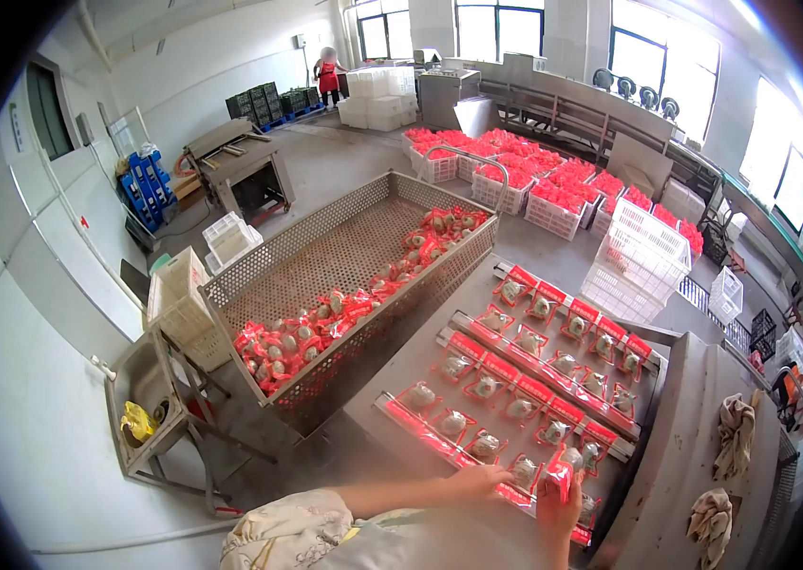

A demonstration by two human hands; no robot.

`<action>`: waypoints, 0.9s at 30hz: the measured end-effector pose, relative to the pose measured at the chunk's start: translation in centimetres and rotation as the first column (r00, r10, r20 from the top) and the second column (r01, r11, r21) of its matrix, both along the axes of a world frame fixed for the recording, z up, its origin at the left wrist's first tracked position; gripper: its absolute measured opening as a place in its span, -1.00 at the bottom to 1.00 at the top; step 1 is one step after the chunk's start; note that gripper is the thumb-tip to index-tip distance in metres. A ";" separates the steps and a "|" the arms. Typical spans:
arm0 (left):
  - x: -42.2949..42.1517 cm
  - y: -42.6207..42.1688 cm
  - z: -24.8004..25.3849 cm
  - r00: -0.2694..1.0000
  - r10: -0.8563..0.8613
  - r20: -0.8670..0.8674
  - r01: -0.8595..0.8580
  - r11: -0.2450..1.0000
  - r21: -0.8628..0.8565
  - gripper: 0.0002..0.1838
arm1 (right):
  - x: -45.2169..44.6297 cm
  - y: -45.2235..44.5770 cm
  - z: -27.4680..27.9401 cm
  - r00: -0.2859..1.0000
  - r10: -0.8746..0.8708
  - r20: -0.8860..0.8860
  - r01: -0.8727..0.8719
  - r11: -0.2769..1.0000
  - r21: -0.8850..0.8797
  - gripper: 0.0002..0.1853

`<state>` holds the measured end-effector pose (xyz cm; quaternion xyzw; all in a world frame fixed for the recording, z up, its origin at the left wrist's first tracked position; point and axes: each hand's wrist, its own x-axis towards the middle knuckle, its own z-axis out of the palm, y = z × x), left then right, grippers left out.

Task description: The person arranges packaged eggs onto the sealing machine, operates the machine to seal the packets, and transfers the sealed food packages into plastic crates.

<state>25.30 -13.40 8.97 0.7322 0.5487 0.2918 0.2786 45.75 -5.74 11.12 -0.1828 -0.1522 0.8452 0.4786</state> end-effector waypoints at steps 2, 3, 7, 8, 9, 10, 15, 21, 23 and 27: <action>-0.2 -0.6 -0.3 1.000 0.028 0.005 -0.027 0.996 -0.082 -0.54 | 0.7 -0.3 -1.3 1.000 -0.025 0.018 0.026 0.998 -0.051 -0.77; -0.3 -0.9 0.0 0.999 0.036 0.026 -0.034 0.997 -0.067 -0.55 | 0.4 -0.6 -1.0 0.999 -0.036 0.026 0.038 0.996 -0.078 -0.77; -0.6 -1.6 0.5 0.996 0.060 0.064 -0.057 0.997 -0.053 -0.55 | -0.5 -1.3 0.3 0.999 0.015 0.028 -0.015 1.000 -0.009 -0.76; -0.6 -1.7 0.5 0.996 0.065 0.065 -0.061 0.996 -0.059 -0.55 | -0.6 -1.2 0.3 0.999 0.006 0.032 -0.005 1.000 -0.020 -0.76; -0.5 -1.9 0.6 0.995 0.071 0.069 -0.066 0.995 -0.074 -0.54 | -0.7 -1.2 0.2 0.999 -0.003 0.037 0.004 1.000 -0.031 -0.76; -0.5 -2.0 0.8 0.994 0.078 0.072 -0.071 0.994 -0.088 -0.54 | -0.8 -1.2 0.3 1.000 -0.001 0.027 0.001 1.000 -0.016 -0.76; -0.3 -2.2 0.5 0.996 0.058 0.072 -0.053 0.996 -0.072 -0.50 | -0.8 -1.1 0.1 1.000 -0.005 0.018 0.005 1.000 -0.024 -0.78; 0.0 -2.3 -0.1 0.995 0.056 0.079 -0.052 0.997 -0.053 -0.50 | -0.4 -1.5 -0.4 1.000 -0.021 -0.007 0.021 0.998 -0.056 -0.80; 0.1 -2.3 -0.4 0.993 0.073 0.090 -0.070 0.997 -0.037 -0.52 | -0.7 -1.9 0.0 0.999 -0.032 0.011 0.033 0.998 -0.049 -0.80; 0.1 -2.2 1.8 0.991 0.082 0.107 -0.078 0.996 -0.040 -0.58 | -0.7 -2.2 0.0 0.999 -0.035 0.027 0.036 0.998 -0.047 -0.81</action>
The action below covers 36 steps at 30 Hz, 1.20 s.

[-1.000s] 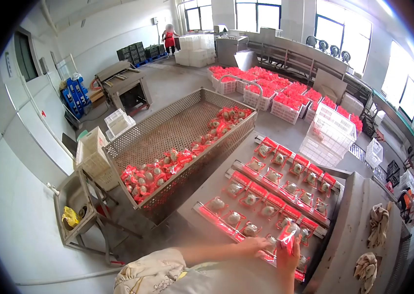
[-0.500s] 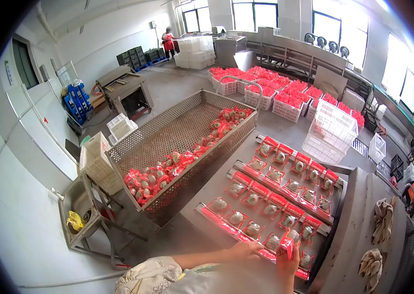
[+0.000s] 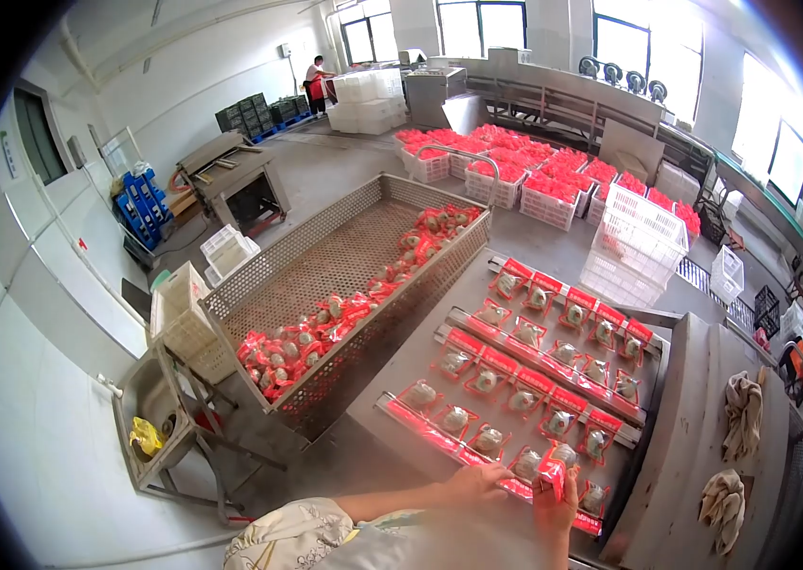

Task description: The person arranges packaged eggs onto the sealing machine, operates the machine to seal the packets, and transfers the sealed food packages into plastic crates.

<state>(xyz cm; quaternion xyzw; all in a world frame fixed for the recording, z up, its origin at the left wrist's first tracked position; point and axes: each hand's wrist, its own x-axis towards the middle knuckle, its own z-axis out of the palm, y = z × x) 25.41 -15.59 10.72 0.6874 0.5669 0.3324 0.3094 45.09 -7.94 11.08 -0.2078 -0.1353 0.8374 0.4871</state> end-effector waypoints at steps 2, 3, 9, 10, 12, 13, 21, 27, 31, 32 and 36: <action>0.2 0.1 0.5 1.000 0.017 0.010 -0.018 0.999 0.037 -0.61 | 0.0 -0.1 -0.1 1.000 0.001 0.002 -0.001 1.000 0.001 -0.81; 0.2 0.1 1.2 1.000 0.015 0.015 -0.015 1.000 0.028 -0.62 | 0.0 -0.2 0.2 1.000 0.001 0.003 -0.001 1.000 0.001 -0.80; 0.2 0.1 2.2 0.999 -0.004 0.034 0.004 1.000 -0.008 -0.64 | -0.5 -0.4 0.5 0.995 -0.042 0.094 0.045 0.998 -0.033 -0.82; 0.2 0.1 1.9 0.999 -0.005 0.033 0.005 1.000 -0.003 -0.64 | -0.4 -0.4 0.3 0.997 -0.027 0.079 0.029 0.999 -0.023 -0.81; 0.3 0.1 1.2 0.999 -0.009 0.032 0.009 1.000 0.008 -0.63 | -0.2 -0.3 0.1 0.999 0.004 0.050 -0.004 1.000 0.000 -0.78; 0.3 0.2 0.9 0.999 -0.013 0.033 0.013 1.000 0.014 -0.63 | -0.2 -0.4 0.1 0.999 0.001 0.052 -0.001 1.000 -0.008 -0.78; 0.4 0.2 0.0 0.999 -0.008 0.037 0.006 0.999 0.041 -0.63 | -0.9 -0.3 0.4 0.994 -0.038 0.106 0.046 0.997 -0.067 -0.80; -0.1 0.0 0.9 0.999 -0.013 0.044 0.011 0.999 0.033 -0.64 | -1.2 -0.3 0.1 0.993 -0.025 0.115 0.035 0.996 -0.083 -0.79; -0.1 -0.1 0.8 0.998 -0.004 0.056 0.001 0.999 0.051 -0.65 | -1.4 -0.3 0.1 0.991 -0.017 0.134 0.031 0.994 -0.100 -0.78; -0.2 -0.1 0.7 0.998 -0.003 0.057 0.000 0.999 0.051 -0.65 | -1.5 -0.3 0.0 0.990 -0.018 0.139 0.032 0.994 -0.101 -0.78; -0.3 -0.2 0.8 0.999 0.004 0.042 -0.005 1.000 0.018 -0.63 | -1.8 -0.3 -0.1 0.990 -0.013 0.142 0.025 0.996 -0.080 -0.77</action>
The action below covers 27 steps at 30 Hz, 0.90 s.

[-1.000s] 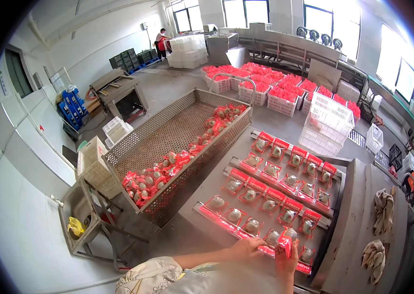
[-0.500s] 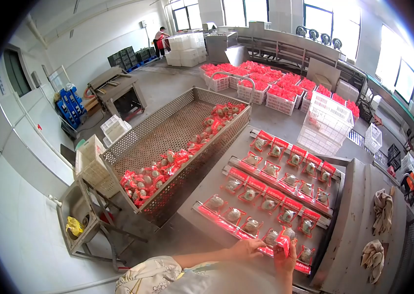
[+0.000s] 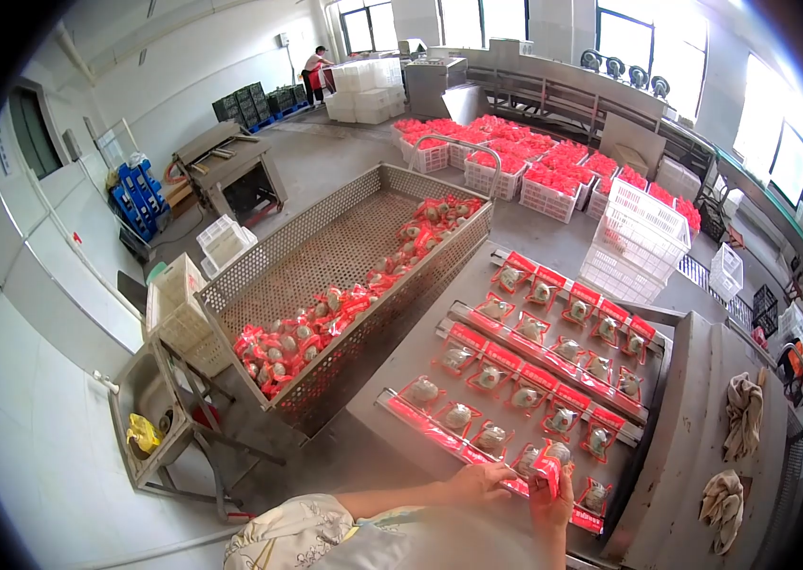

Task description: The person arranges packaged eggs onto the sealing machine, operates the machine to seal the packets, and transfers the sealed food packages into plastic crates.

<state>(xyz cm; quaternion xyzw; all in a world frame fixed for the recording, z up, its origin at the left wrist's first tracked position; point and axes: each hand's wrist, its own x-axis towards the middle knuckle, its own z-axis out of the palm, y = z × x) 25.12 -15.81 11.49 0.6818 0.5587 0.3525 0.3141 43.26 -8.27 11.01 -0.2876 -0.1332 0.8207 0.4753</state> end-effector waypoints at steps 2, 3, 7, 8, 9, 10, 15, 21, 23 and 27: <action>-0.1 0.0 -0.3 1.000 0.004 -0.007 -0.004 1.000 0.011 -0.62 | -0.2 0.0 -0.1 1.000 -0.005 0.006 0.005 1.000 -0.007 -0.77; -0.1 0.0 -0.4 1.000 0.003 -0.010 -0.003 1.000 0.007 -0.62 | -0.3 0.0 -0.1 1.000 -0.007 0.009 0.007 1.000 -0.011 -0.77; -0.2 -0.1 -0.5 1.000 -0.005 -0.016 0.005 1.000 -0.001 -0.61 | -0.2 0.1 -0.2 1.000 0.023 -0.002 -0.023 1.000 0.002 -0.76; -0.2 -0.1 -0.5 1.000 -0.007 -0.016 0.007 1.000 -0.001 -0.60 | 0.0 0.1 -0.4 0.999 0.043 -0.031 -0.042 0.999 0.019 -0.75; -0.3 0.0 -0.5 1.000 -0.009 -0.016 0.009 1.000 -0.003 -0.60 | 0.1 0.1 -0.6 0.996 0.063 -0.060 -0.061 0.997 0.037 -0.74; -0.3 0.0 -0.5 1.000 -0.011 -0.016 0.011 1.000 -0.005 -0.60 | 0.1 0.2 -0.7 0.996 0.065 -0.061 -0.062 0.997 0.037 -0.74; -0.4 0.0 -0.3 1.000 -0.005 -0.013 0.006 1.000 0.011 -0.61 | 0.2 0.3 -1.1 0.995 0.067 -0.076 -0.066 0.998 0.022 -0.73; -0.2 0.2 -0.2 0.993 0.047 0.109 -0.054 0.997 0.054 -0.66 | -0.2 -0.2 0.1 0.997 0.067 -0.045 -0.066 0.998 0.025 -0.70; 0.3 0.7 -1.1 0.967 0.123 0.224 -0.136 0.990 0.045 -0.68 | -0.8 -0.5 1.1 0.999 0.018 0.038 -0.018 1.000 0.006 -0.74; -0.8 2.3 0.1 0.753 0.164 0.637 0.090 0.934 -0.347 -0.63 | -0.3 -1.3 1.3 0.998 0.058 0.018 -0.060 0.996 0.066 -0.66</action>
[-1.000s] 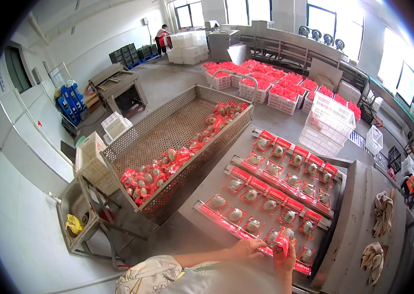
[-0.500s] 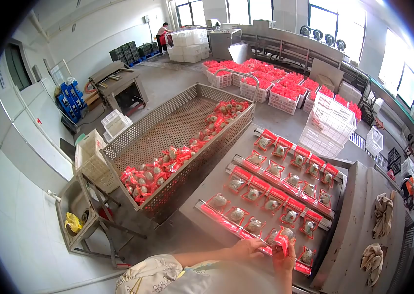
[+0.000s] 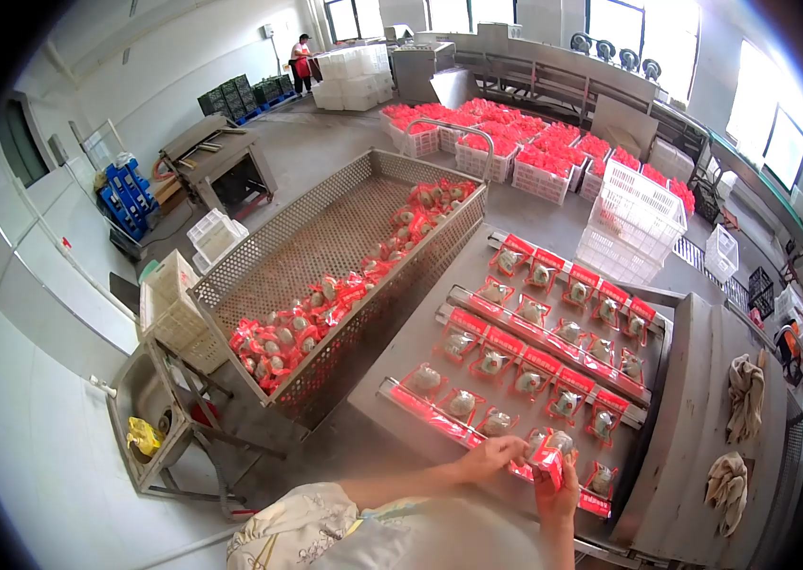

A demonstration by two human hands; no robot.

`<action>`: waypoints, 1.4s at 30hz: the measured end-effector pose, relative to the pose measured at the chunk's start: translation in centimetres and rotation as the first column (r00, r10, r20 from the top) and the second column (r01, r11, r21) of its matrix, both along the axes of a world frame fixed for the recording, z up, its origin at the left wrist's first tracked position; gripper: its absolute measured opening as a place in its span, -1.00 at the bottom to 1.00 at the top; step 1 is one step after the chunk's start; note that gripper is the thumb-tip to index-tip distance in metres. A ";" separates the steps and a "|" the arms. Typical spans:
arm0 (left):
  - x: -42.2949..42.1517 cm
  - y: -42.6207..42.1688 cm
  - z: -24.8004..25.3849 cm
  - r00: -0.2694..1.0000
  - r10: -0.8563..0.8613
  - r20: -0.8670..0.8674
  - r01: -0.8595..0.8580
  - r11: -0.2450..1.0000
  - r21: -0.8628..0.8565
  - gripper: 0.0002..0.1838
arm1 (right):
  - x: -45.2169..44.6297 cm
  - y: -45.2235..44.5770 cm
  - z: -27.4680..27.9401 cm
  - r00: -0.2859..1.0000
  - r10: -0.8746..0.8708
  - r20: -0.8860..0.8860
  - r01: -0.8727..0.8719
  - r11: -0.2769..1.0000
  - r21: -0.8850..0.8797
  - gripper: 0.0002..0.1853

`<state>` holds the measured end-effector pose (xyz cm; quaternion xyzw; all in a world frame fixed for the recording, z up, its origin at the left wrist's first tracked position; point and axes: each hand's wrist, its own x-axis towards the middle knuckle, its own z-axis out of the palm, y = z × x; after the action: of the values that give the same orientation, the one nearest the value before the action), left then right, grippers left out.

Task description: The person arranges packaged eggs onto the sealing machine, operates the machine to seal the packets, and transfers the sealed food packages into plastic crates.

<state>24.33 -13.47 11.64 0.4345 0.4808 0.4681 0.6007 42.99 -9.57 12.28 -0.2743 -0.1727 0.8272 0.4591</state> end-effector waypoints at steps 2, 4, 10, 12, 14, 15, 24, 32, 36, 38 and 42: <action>-0.9 1.0 0.8 0.946 -0.099 0.309 0.181 0.952 -0.247 -0.57 | -0.5 -0.6 1.5 0.998 0.000 0.056 0.000 1.000 0.000 -0.67; -1.3 1.6 1.1 0.904 -0.180 0.389 0.315 0.895 -0.317 -0.56 | 0.4 -0.7 0.2 0.994 0.058 0.091 -0.061 0.997 0.039 -0.68; 0.1 0.6 0.8 0.880 -0.289 0.376 0.403 0.874 -0.270 -0.67 | 1.9 -2.6 0.8 0.937 0.064 0.343 -0.078 0.997 0.029 -0.63; 0.3 0.1 2.3 0.838 -0.286 0.464 0.468 0.814 -0.345 -0.67 | 2.7 -3.5 0.9 0.944 0.090 0.319 -0.090 0.996 -0.015 -0.63; 1.8 -0.1 0.6 0.812 -0.263 0.522 0.492 0.790 -0.367 -0.79 | 3.8 -4.0 1.0 0.887 0.137 0.442 -0.123 0.991 -0.061 -0.64; 1.6 0.1 1.5 0.797 -0.311 0.518 0.524 0.782 -0.338 -0.80 | 4.5 -4.0 1.1 0.893 0.198 0.404 -0.183 0.980 -0.076 -0.64; 3.4 3.7 0.6 0.877 -0.346 0.332 0.452 0.828 -0.333 -0.57 | 9.6 0.9 -0.1 0.729 0.411 0.547 -0.420 0.900 -0.117 -0.76; 8.3 11.0 -3.5 0.652 -0.219 -0.725 0.264 0.963 -0.053 -0.45 | 11.5 9.8 -2.0 0.125 0.162 0.979 -0.575 0.816 -0.062 -0.70; 10.2 11.3 -2.3 0.356 -0.201 -0.913 0.285 0.954 -0.098 -0.70 | 10.8 10.4 -2.7 -0.054 0.068 0.996 -0.639 0.764 -0.086 -0.72; 10.6 11.2 -3.2 0.260 -0.192 -0.946 0.308 0.945 -0.107 -0.72 | 11.1 10.3 -4.0 -0.067 0.030 0.997 -0.688 0.722 -0.068 -0.69; 10.9 10.9 -3.6 0.188 -0.137 -0.972 0.357 0.932 -0.062 -0.76 | 10.8 9.7 -4.1 -0.193 0.050 0.980 -0.642 0.749 -0.165 -0.67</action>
<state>35.19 -2.57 8.07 0.7524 0.6263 0.0365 0.2005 53.80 0.15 8.20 -0.6131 -0.6824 0.3969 -0.0297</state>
